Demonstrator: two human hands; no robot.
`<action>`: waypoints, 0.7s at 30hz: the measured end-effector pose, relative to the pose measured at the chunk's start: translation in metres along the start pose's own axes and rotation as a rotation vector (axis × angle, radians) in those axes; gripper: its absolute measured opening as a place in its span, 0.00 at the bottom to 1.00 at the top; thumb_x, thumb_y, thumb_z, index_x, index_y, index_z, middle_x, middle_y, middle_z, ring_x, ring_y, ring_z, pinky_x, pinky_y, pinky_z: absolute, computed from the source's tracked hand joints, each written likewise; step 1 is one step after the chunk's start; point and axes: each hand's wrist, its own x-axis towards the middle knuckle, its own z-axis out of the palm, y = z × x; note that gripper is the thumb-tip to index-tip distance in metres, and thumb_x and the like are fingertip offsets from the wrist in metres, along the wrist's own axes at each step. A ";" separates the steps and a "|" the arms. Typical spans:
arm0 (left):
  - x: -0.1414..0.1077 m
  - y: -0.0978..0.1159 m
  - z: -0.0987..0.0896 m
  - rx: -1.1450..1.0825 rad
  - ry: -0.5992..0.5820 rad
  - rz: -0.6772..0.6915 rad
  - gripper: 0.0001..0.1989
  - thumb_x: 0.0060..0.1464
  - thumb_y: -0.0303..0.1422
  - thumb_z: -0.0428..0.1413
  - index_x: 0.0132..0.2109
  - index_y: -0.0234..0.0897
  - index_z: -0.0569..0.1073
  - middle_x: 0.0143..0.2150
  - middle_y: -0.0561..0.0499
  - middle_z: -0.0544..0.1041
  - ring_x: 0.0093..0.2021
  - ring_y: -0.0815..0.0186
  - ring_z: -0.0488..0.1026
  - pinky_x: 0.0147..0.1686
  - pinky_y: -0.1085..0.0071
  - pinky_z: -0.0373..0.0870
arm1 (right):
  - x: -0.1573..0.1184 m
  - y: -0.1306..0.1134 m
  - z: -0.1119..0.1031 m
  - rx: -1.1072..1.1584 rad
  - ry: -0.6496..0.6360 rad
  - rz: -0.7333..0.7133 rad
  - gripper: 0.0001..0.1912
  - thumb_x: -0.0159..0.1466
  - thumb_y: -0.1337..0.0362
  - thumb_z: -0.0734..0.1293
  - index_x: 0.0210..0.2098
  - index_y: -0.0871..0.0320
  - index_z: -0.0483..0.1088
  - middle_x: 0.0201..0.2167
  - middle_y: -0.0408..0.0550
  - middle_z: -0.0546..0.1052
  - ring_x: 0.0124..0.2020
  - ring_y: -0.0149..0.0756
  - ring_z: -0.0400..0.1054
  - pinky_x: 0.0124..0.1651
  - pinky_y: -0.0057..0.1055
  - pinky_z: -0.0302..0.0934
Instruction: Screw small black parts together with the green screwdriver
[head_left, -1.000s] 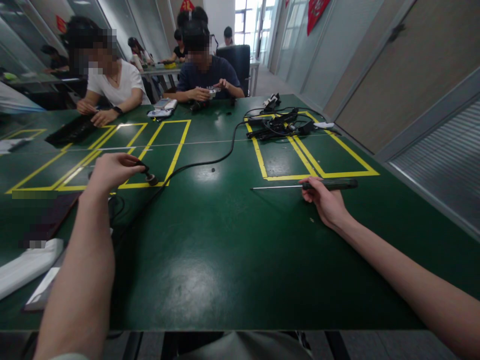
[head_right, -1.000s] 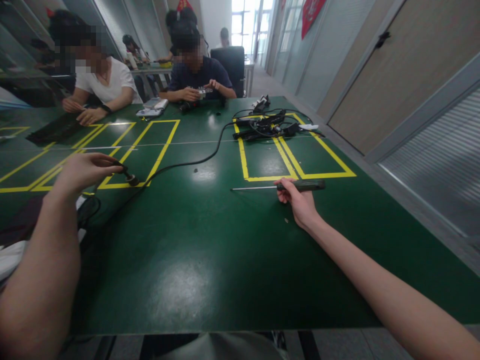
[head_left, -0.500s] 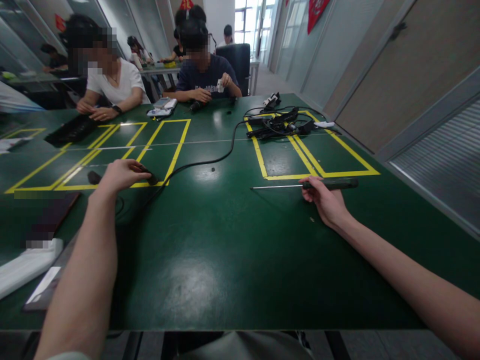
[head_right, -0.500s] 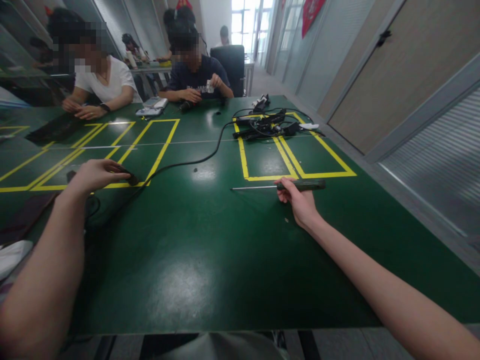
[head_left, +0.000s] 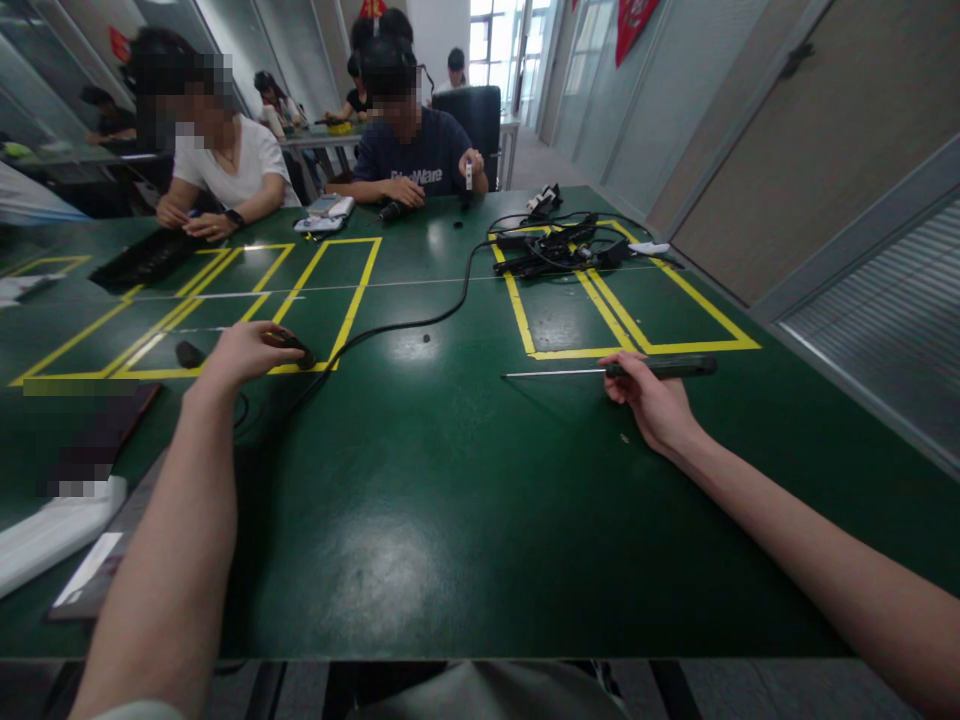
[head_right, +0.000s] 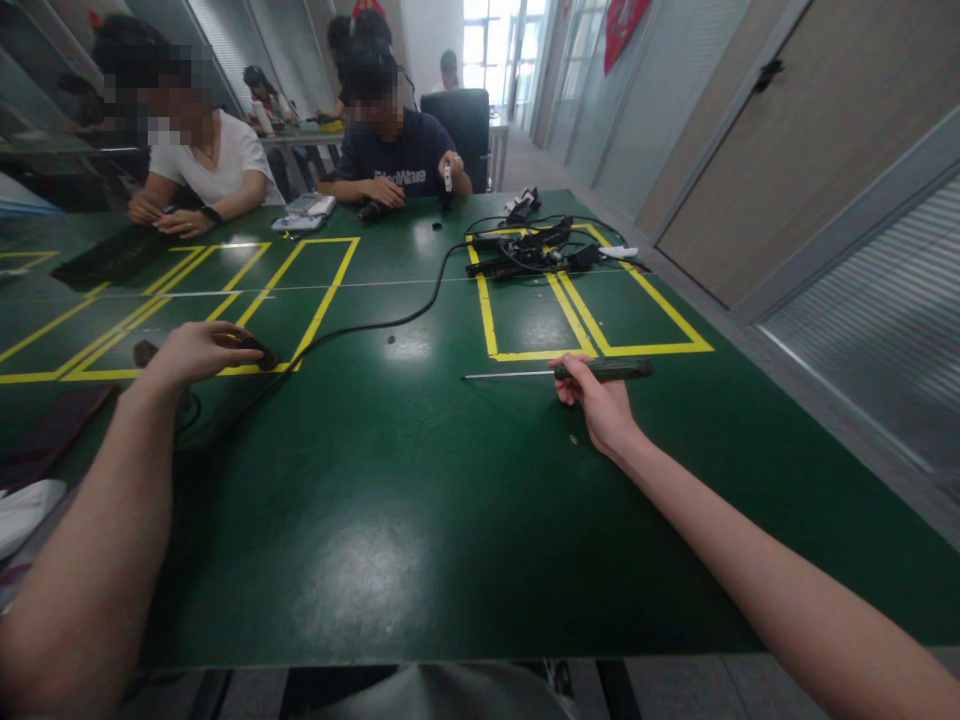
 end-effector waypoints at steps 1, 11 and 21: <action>0.000 0.001 0.000 0.041 -0.004 -0.003 0.14 0.52 0.35 0.67 0.44 0.33 0.80 0.40 0.50 0.85 0.38 0.64 0.76 0.35 0.75 0.64 | 0.000 0.001 0.000 -0.002 -0.003 -0.003 0.21 0.46 0.47 0.81 0.27 0.57 0.79 0.19 0.42 0.73 0.19 0.25 0.63 0.20 0.23 0.56; 0.006 -0.002 0.006 0.059 -0.047 -0.006 0.10 0.50 0.38 0.65 0.33 0.35 0.79 0.25 0.55 0.78 0.33 0.62 0.74 0.33 0.72 0.64 | 0.002 0.004 -0.002 -0.028 -0.011 -0.037 0.20 0.49 0.47 0.80 0.27 0.56 0.78 0.19 0.42 0.73 0.19 0.27 0.63 0.19 0.25 0.55; 0.014 -0.012 0.033 -0.067 0.033 -0.040 0.14 0.44 0.39 0.68 0.31 0.36 0.74 0.24 0.55 0.73 0.36 0.59 0.72 0.35 0.71 0.63 | 0.000 0.001 -0.001 -0.040 -0.015 -0.032 0.21 0.48 0.45 0.80 0.27 0.55 0.78 0.19 0.41 0.73 0.19 0.28 0.63 0.19 0.25 0.56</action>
